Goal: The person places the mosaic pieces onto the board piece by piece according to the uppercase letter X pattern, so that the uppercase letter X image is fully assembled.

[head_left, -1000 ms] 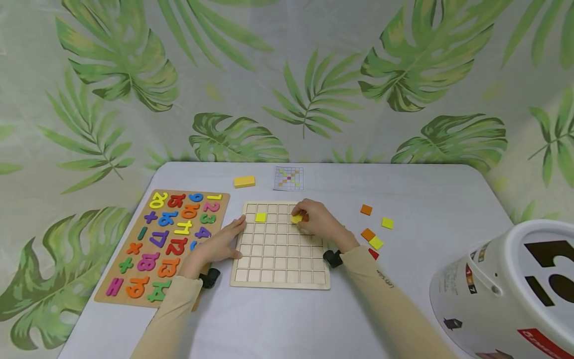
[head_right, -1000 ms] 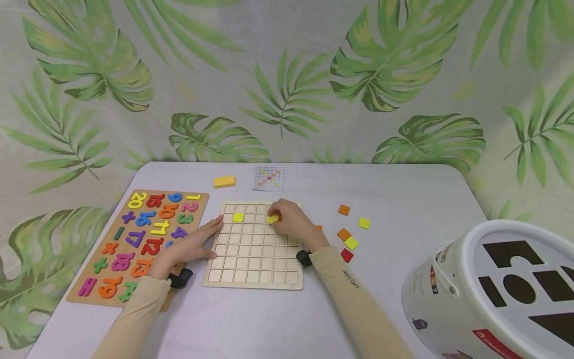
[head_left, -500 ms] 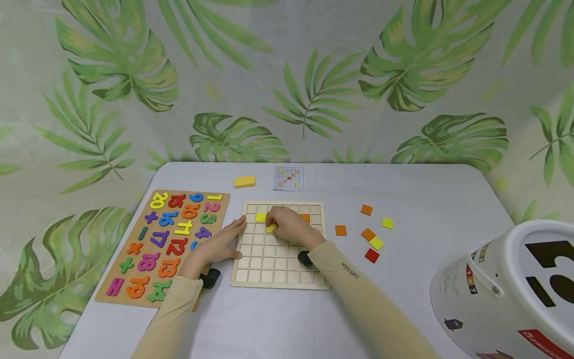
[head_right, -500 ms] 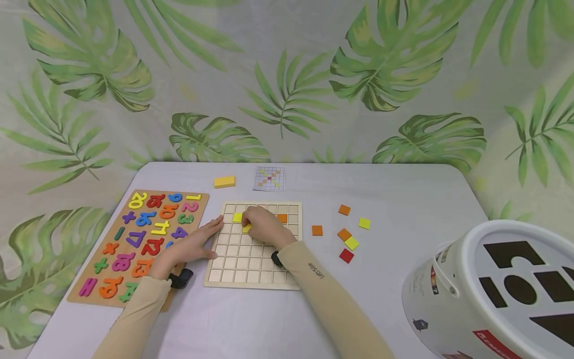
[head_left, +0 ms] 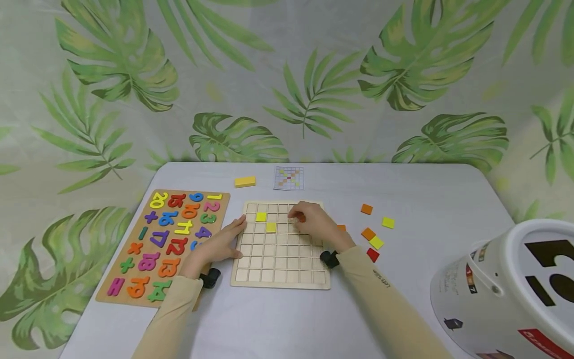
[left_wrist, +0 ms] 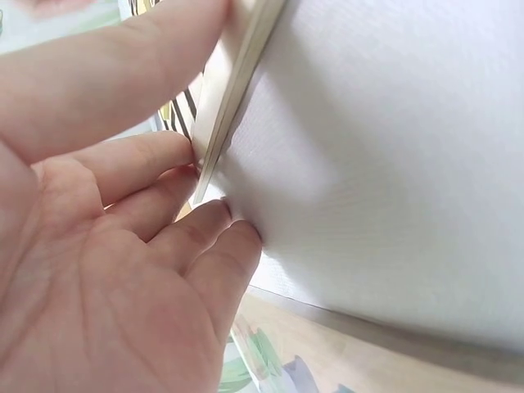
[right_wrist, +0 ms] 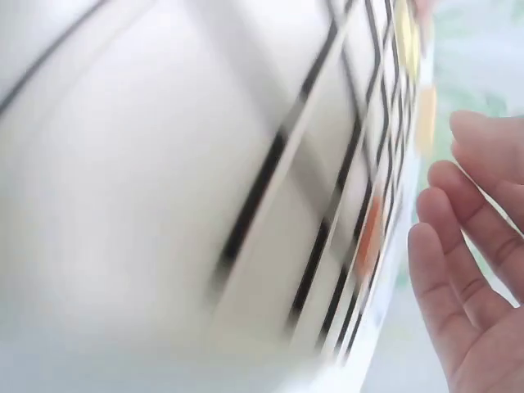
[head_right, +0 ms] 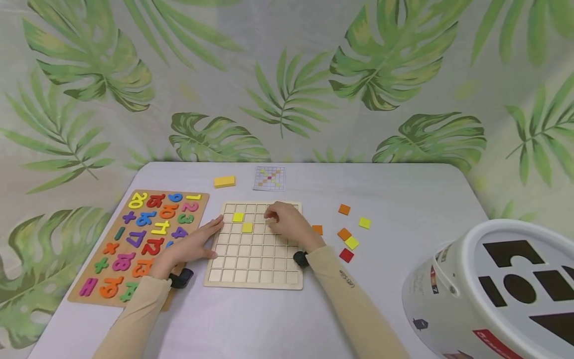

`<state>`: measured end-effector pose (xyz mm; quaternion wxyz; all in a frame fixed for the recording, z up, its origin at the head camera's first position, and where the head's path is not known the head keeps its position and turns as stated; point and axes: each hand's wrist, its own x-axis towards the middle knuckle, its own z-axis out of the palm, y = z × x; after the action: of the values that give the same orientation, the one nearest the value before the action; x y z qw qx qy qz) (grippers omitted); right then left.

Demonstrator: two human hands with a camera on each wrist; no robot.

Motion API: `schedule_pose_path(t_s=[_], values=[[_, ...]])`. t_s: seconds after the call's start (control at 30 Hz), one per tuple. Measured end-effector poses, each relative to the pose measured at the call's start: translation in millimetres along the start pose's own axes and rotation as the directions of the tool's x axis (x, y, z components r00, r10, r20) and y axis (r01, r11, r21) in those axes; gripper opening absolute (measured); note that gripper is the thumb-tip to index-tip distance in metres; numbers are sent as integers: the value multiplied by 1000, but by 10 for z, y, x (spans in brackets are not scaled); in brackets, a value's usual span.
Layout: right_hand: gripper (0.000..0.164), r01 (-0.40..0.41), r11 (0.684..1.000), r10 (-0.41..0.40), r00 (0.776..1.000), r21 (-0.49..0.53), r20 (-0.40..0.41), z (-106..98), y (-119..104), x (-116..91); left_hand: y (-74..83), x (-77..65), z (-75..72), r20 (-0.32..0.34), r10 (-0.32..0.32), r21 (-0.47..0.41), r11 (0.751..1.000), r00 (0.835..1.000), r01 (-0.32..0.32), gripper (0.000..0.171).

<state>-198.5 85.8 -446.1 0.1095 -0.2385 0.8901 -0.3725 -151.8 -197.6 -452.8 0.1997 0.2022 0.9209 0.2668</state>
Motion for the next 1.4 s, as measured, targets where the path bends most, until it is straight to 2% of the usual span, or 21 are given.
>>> schedule_pose_path(t_s=[0.17, 0.3, 0.47, 0.6, 0.77, 1.03, 1.23, 1.4], values=[[21, -95, 995, 98, 992, 44, -84, -236, 300, -294, 5, -3, -4, 7, -13, 13, 1000, 1000, 13, 82], [21, -122, 992, 125, 984, 26, -128, -363, 509, -492, 8, 2, -5, 10, -20, 24, 1000, 1000, 20, 82], [22, -166, 986, 165, 980, 0, -110, -436, 638, -640, 11, 5, -2, 8, -10, 26, 1000, 1000, 10, 82], [28, -162, 986, 158, 984, -49, -82, -430, 666, -671, 9, -3, -3, 4, 3, 20, 1000, 1000, -3, 82], [28, -152, 985, 143, 985, -85, -96, -399, 644, -650, 2, -8, -1, 2, 15, 18, 1000, 1000, -15, 81], [28, -78, 996, 72, 989, -40, -132, -323, 454, -479, -8, -7, -3, -3, 24, 3, 1000, 1000, -24, 82], [25, -27, 999, 26, 998, -22, -56, -162, 254, -256, -18, -1, -5, -6, 29, -4, 1000, 1000, -29, 81], [22, 47, 997, -47, 999, -68, 3, -39, 138, -83, -30, -1, 3, -4, 23, -17, 1000, 1000, -23, 82]])
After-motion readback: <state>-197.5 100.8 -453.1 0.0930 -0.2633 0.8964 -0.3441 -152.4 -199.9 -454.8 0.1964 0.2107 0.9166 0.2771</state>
